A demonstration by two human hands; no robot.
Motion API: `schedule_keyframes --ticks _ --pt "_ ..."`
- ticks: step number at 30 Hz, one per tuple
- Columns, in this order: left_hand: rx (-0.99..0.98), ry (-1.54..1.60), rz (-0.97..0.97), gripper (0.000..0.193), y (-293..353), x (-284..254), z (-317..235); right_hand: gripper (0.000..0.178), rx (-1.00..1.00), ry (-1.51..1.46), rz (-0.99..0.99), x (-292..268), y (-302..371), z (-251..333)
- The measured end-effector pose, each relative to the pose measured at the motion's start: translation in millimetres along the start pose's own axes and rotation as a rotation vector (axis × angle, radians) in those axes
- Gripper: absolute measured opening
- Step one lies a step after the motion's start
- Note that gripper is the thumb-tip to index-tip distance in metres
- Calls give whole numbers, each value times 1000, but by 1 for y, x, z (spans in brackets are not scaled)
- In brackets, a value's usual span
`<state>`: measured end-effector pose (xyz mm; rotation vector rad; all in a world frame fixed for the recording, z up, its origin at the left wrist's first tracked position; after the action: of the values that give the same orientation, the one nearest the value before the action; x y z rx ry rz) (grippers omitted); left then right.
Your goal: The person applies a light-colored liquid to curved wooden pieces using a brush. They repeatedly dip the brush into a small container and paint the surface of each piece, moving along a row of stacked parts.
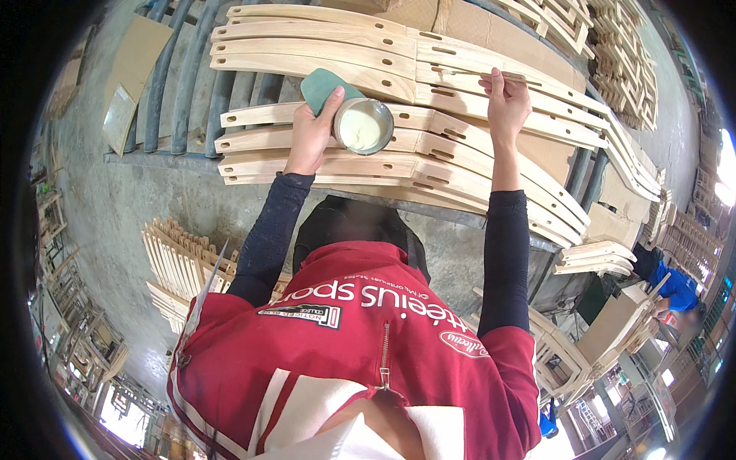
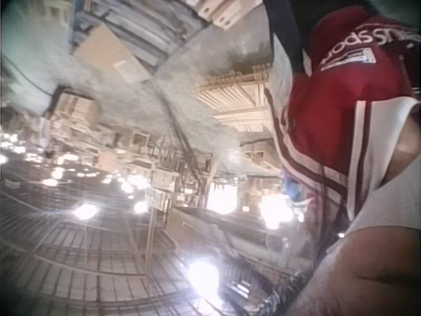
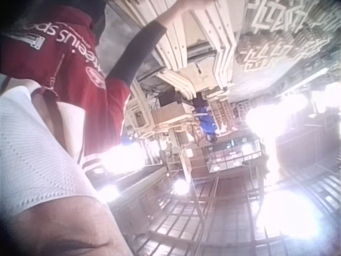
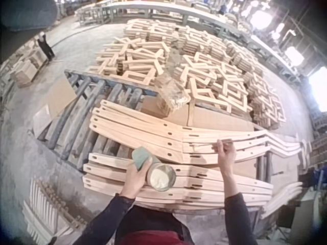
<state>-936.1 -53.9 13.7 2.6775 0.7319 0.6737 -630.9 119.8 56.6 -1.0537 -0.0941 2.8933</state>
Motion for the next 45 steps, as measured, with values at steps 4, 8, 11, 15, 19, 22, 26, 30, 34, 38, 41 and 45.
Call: schedule_keyframes --ticks 4,8,11,15,19,22,26,30,34,38,41,45 --pt "0 -13 2 30 1 -4 1 30 -6 8 22 3 0 -1" --pt "6 -15 -12 30 1 -9 1 27 -6 -13 -16 0 0 7" --pt "-11 1 -22 30 2 -11 -1 26 -29 8 -14 5 1 16" --pt "6 13 -17 31 1 -10 -4 23 -90 45 4 18 0 19" --pt "-1 30 -41 31 5 -14 -11 21 -226 345 27 25 -1 38" --pt "-11 25 -66 33 6 -22 -11 20 -314 509 32 22 -5 47" --pt "-41 46 -89 34 11 -23 -16 18 -332 425 94 33 0 60" --pt "-30 -15 -91 32 10 -27 -16 17 -291 255 146 32 -5 58" --pt "-1 -2 -99 32 9 -28 -19 17 -299 512 149 21 -7 57" --pt "-15 -45 -79 32 5 -25 -16 15 -324 348 180 34 0 67" --pt "4 -51 -68 33 6 -20 -20 14 -320 348 184 35 -5 63" --pt "-6 -28 -71 35 10 -21 -24 19 -268 549 159 22 -10 53"
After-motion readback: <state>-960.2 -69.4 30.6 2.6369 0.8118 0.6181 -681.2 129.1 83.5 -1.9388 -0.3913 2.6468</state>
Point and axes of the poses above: each hand's wrist, its own y-axis away from the middle knuckle, its own x-axis out of the palm, z = x × y, the point moved 8 cm from there along -y, towards the middle knuckle, and after that the axes turned 13 degrees about y, right-handed, at the moved point
